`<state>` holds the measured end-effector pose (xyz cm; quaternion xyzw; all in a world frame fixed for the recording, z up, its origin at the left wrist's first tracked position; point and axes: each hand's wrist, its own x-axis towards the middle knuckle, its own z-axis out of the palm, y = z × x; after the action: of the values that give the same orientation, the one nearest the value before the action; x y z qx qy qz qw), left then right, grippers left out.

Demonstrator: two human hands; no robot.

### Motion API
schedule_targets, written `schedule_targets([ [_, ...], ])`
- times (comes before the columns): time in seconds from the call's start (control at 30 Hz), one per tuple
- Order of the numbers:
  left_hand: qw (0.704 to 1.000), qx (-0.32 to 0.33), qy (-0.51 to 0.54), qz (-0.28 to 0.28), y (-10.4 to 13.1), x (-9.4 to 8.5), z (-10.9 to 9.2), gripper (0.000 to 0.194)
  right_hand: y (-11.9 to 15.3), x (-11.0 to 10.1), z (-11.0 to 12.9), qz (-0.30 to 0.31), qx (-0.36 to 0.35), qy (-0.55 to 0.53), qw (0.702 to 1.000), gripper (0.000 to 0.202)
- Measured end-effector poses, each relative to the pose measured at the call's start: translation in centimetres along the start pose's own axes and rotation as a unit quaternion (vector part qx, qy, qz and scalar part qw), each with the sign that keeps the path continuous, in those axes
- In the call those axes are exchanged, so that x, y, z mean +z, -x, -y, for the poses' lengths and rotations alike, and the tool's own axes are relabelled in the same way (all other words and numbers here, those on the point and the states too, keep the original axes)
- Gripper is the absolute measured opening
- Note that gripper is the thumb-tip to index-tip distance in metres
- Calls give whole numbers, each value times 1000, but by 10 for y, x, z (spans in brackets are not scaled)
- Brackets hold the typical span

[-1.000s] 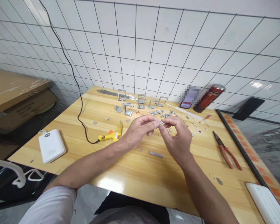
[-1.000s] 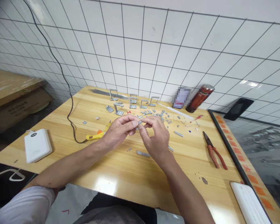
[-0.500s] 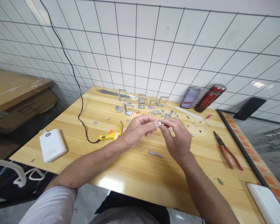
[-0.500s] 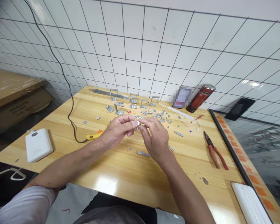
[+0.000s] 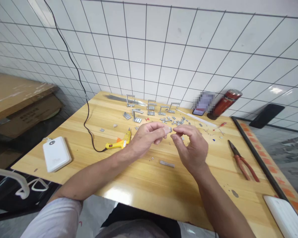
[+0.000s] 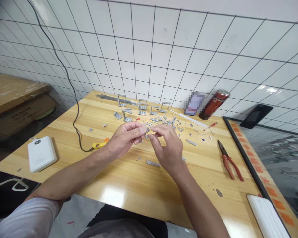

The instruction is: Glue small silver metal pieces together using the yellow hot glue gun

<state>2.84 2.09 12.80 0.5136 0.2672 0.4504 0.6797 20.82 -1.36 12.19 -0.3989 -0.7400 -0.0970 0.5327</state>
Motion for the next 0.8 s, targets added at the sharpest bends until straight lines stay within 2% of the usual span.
schedule_targets([
  [0.23,1000,-16,-5,-7,1,1,4,34,0,1,0,-22,-25,28,999,22],
  [0.4,999,2,-33,-17,2,-2,4,27,1,1,-1,-14,-30,30,999,18],
  [0.57,999,30,-23,-14,2,-3,6,25,-2,-1,-2,18,-10,-3,1000,14],
  [0.8,999,27,-18,-6,0,-2,4,21,-1,-2,-3,37,24,-35,998,13],
])
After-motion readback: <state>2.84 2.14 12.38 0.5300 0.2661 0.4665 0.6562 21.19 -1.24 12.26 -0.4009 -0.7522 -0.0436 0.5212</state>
